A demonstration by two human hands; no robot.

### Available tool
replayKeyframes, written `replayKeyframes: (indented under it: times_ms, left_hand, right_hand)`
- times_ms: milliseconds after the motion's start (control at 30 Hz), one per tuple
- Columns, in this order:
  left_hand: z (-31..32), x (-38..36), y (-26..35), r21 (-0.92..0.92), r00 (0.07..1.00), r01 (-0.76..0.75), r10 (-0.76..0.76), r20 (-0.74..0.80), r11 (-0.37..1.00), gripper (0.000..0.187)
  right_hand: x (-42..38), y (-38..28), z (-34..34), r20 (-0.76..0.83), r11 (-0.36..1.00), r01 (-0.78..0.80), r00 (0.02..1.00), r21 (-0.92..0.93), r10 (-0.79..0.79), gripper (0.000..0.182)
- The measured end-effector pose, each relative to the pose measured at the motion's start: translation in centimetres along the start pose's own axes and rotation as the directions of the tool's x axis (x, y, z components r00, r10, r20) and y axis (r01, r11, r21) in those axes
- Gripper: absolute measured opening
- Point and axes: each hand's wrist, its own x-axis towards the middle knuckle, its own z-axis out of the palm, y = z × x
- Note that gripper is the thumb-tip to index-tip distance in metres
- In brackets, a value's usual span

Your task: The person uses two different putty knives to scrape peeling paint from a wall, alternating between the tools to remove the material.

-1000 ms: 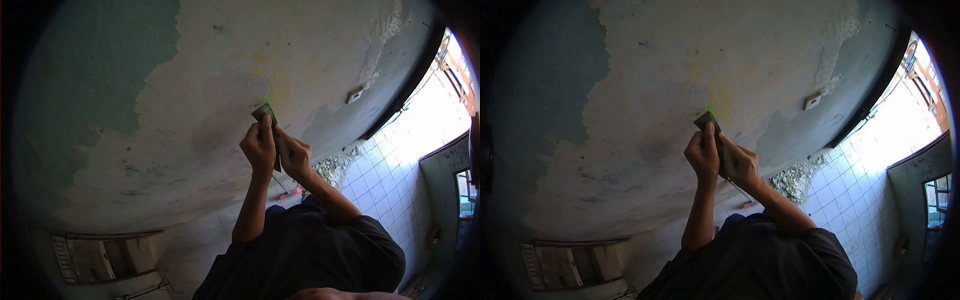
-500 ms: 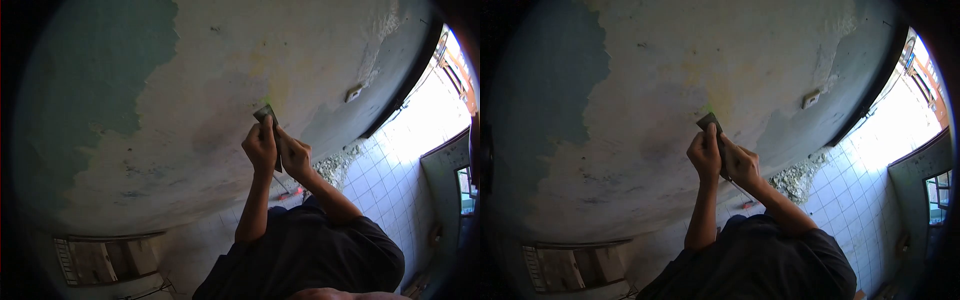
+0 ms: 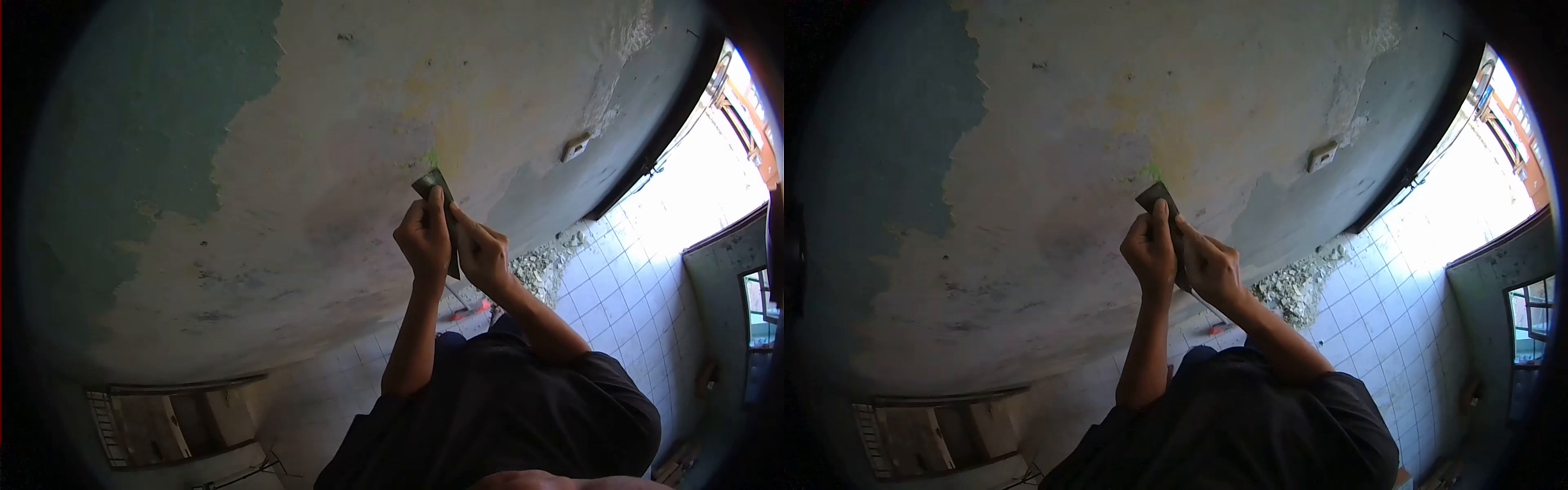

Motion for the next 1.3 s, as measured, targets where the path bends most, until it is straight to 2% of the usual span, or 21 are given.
replayKeyframes:
  times_ms: [67, 133, 233, 267, 300, 367, 400, 533, 633, 700, 767, 833, 900, 933, 1000, 1133, 1167, 1233, 1300]
  left_hand:
    - [-0.1, 0.0, -0.2, -0.067, 1.0, 0.01, -0.01, 0.0, 0.998, 0.042]
    - [0.8, 0.6, -1.1, -0.111, 0.995, -0.093, 0.087, -0.05, 0.99, 0.041]
    - [-0.2, 2.9, 2.8, -0.047, 0.999, -0.051, 0.05, -0.016, 0.998, 0.037]
    - [-0.5, 2.5, 2.3, 0.026, 0.998, -0.063, 0.063, 0.001, 0.998, 0.037]
    - [0.0, 2.1, 1.2, 0.009, 0.996, -0.092, 0.092, -0.009, 0.996, 0.037]
    - [0.4, -0.2, -0.4, -0.025, 0.997, -0.071, 0.071, -0.014, 0.997, 0.042]
    - [0.7, -0.5, -0.5, -0.095, 1.0, -0.01, 0.009, -0.008, 0.995, 0.043]
    - [0.0, -0.2, -0.7, -0.011, 0.995, 0.087, -0.086, 0.056, 0.996, 0.041]
    - [0.5, 0.1, -0.9, -0.013, 0.999, 0.025, -0.025, 0.042, 1.0, 0.042]
    - [0.5, 0.4, -0.7, 0.009, 0.997, -0.072, 0.072, -0.007, 0.997, 0.039]
    - [-0.1, -0.6, -0.2, 0.003, 1.0, -0.021, 0.021, 0.0, 1.0, 0.039]
    - [0.4, 0.5, 0.2, -0.035, 0.999, -0.039, 0.039, -0.007, 0.999, 0.04]
    - [0.2, -0.3, -0.2, 0.051, 1.0, 0.014, -0.014, 0.01, 0.999, 0.039]
    - [0.5, -0.6, -0.7, 0.052, 1.0, 0.022, -0.023, 0.018, 0.998, 0.039]
    - [0.5, -0.6, -0.1, -0.064, 1.0, 0.024, -0.025, -0.014, 0.998, 0.04]
    - [0.9, -0.3, -1.0, -0.071, 0.998, -0.035, 0.031, -0.046, 0.997, 0.042]
    - [0.8, -0.2, -1.2, -0.063, 0.999, -0.008, 0.006, -0.035, 0.998, 0.041]
    - [1.0, -0.7, -1.4, -0.06, 0.999, 0.034, -0.035, -0.021, 0.998, 0.041]
    - [0.9, -0.5, -0.8, -0.073, 0.999, 0.005, -0.007, -0.035, 0.997, 0.041]
  right_hand:
    - [0.0, 0.0, 0.2, -0.01, 1.0, 0.007, 1.0, -0.006, -0.007, 0.041]
    - [0.8, 0.3, 0.0, 0.02, 1.0, 0.001, 1.0, -0.015, -0.001, 0.044]
    - [3.4, -1.9, -0.4, 0.007, 1.0, 0.022, 1.0, -0.011, -0.022, 0.043]
    - [2.7, -1.6, -0.4, -0.007, 0.999, 0.039, 0.999, 0.008, -0.039, 0.042]
    - [1.8, -0.2, 0.3, -0.084, 0.989, 0.147, 0.986, 0.033, -0.144, 0.042]
    - [0.1, 0.6, -0.6, 0.017, 0.998, 0.056, 0.998, -0.001, -0.056, 0.044]
    - [0.4, 0.9, -0.4, 0.013, 0.998, 0.063, 0.998, -0.002, -0.062, 0.044]
    - [-0.3, 1.1, 0.2, -0.005, 0.999, 0.022, 1.0, -0.026, -0.022, 0.043]
    - [-0.4, 1.2, 0.0, -0.01, 0.999, 0.039, 0.999, -0.037, -0.039, 0.044]
    - [0.5, 0.5, 0.0, 0.006, 0.999, 0.037, 0.999, -0.037, -0.037, 0.044]
    - [1.1, -0.3, -0.6, 0.017, 0.998, 0.029, 0.999, -0.056, -0.028, 0.044]
    - [0.6, 0.6, -0.5, -0.027, 0.992, 0.113, 0.993, -0.06, -0.115, 0.044]
    - [0.2, 0.6, -0.8, 0.027, 0.996, 0.073, 0.997, -0.054, -0.071, 0.045]
    - [-0.1, 0.8, -0.5, -0.004, 0.998, 0.066, 0.998, -0.005, -0.066, 0.046]
    - [-0.5, 1.0, -0.7, 0.016, 0.998, 0.047, 0.999, -0.041, -0.046, 0.046]
    - [0.0, 1.3, -0.9, 0.045, 0.99, 0.094, 0.995, -0.104, -0.089, 0.047]
    - [0.0, 1.2, -0.7, 0.047, 0.991, 0.088, 0.995, -0.104, -0.084, 0.047]
    - [0.2, 1.3, -0.6, 0.012, 0.993, 0.104, 0.995, -0.055, -0.104, 0.047]
    - [0.0, 1.5, -0.2, 0.005, 0.995, 0.094, 0.996, -0.036, -0.094, 0.047]
